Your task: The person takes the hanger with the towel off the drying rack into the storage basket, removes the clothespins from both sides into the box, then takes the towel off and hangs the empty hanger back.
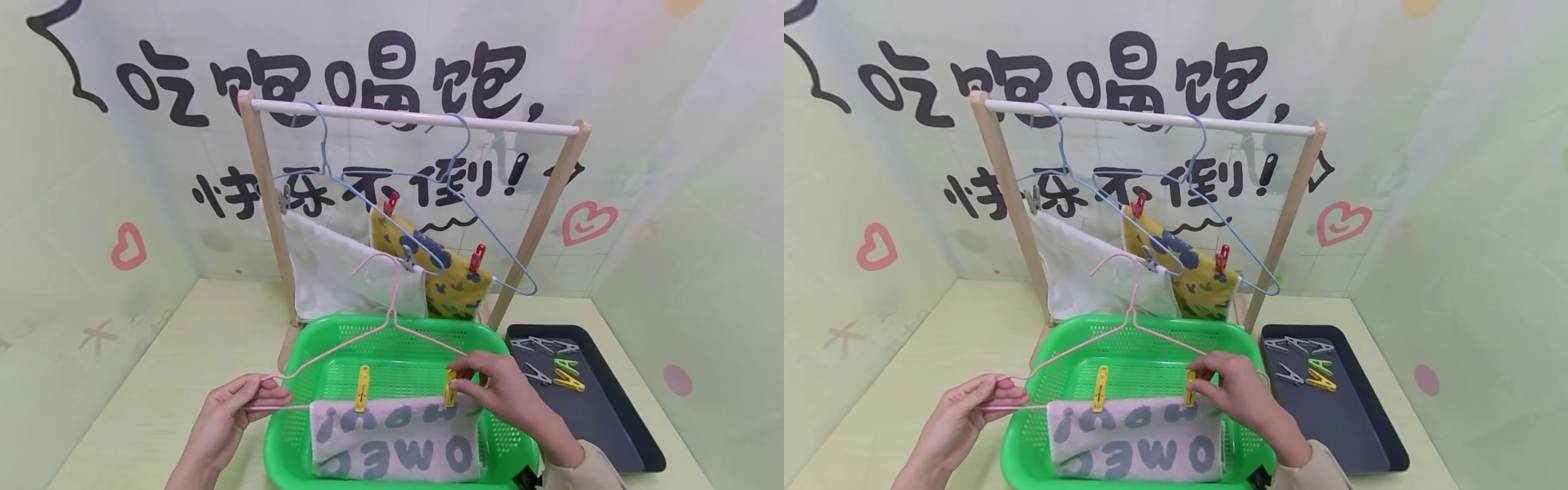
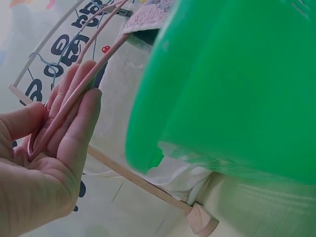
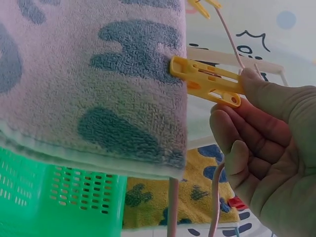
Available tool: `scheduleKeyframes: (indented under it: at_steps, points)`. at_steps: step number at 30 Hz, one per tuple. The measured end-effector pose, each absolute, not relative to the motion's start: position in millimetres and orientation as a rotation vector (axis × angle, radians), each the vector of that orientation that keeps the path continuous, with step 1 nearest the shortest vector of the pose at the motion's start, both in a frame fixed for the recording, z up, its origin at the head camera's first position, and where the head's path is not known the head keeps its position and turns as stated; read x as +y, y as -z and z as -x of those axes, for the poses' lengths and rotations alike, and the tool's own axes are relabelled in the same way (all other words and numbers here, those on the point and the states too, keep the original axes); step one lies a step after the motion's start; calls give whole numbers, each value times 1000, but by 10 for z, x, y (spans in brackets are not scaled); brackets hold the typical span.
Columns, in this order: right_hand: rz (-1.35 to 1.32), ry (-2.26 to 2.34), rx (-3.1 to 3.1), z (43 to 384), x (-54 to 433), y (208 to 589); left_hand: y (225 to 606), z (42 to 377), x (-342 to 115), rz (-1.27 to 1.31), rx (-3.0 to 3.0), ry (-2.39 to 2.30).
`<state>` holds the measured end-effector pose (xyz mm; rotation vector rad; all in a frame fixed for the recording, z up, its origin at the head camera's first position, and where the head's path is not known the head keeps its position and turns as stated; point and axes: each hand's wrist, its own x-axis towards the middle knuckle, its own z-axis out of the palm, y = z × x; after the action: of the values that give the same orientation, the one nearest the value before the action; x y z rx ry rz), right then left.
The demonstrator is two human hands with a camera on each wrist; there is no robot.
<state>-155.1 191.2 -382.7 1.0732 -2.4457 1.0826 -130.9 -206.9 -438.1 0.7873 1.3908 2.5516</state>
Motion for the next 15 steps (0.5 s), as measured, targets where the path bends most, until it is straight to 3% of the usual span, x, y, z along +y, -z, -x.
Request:
scheduleKeyframes:
  at_steps: [15]
  points:
    - [-927,-1195,-2198,1582,1985,3820,4381,1300,-2089,-733,1426,-2550]
